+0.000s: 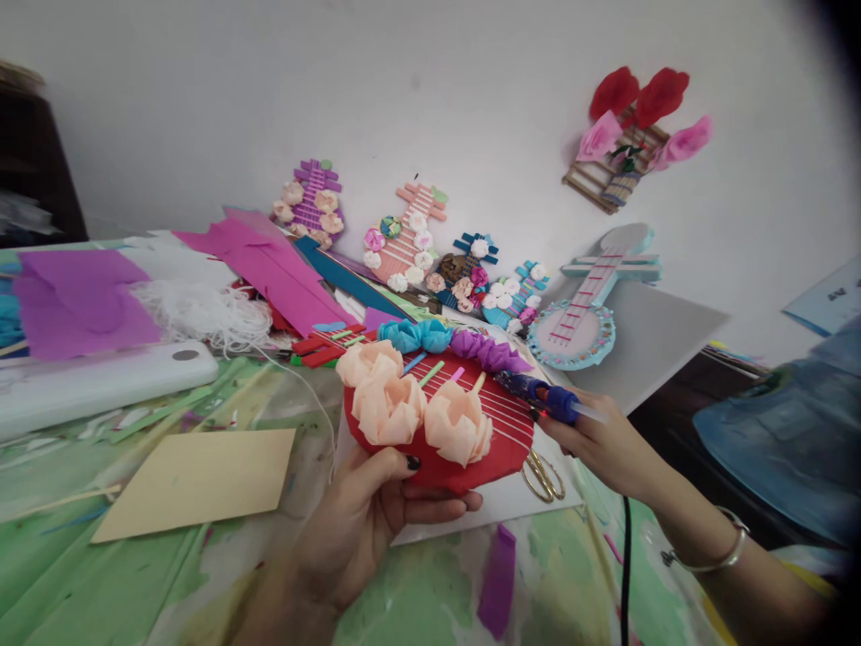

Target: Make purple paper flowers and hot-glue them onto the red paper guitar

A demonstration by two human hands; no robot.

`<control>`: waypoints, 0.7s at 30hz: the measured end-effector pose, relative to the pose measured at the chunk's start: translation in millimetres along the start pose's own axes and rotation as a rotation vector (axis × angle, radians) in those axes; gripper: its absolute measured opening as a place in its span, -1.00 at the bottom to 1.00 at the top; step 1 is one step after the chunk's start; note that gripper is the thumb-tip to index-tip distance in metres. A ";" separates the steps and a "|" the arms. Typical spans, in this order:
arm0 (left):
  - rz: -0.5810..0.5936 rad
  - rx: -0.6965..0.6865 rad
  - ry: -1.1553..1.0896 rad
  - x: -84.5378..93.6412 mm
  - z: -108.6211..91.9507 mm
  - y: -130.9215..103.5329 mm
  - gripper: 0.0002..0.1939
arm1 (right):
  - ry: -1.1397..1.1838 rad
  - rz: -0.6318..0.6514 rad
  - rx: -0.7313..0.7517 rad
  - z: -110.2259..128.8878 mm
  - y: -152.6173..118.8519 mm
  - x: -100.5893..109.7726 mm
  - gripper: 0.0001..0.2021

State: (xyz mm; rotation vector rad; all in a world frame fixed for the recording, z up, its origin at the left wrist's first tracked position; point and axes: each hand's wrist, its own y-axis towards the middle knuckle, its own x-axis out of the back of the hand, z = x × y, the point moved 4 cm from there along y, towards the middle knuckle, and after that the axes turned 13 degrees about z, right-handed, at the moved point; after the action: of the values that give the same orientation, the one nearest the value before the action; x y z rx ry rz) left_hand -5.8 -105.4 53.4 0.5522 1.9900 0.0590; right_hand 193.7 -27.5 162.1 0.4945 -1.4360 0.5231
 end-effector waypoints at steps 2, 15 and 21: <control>0.004 -0.005 -0.001 -0.1 -0.5 0.9 -0.82 | -0.006 0.004 0.003 -0.5 -0.1 0.0 -0.77; -0.017 0.001 0.012 -1.4 -1.4 1.6 -0.83 | -0.024 -0.007 0.059 -2.8 -4.2 1.5 -0.73; -0.024 0.011 0.009 -0.6 -1.0 2.0 -0.83 | -0.053 -0.010 0.090 -4.2 -6.1 1.6 -0.73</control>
State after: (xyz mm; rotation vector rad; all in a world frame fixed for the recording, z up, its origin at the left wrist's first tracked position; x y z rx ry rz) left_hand -5.8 -103.6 54.9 0.5354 2.0064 0.0357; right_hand 200.8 -29.7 163.4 0.5907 -1.4641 0.5715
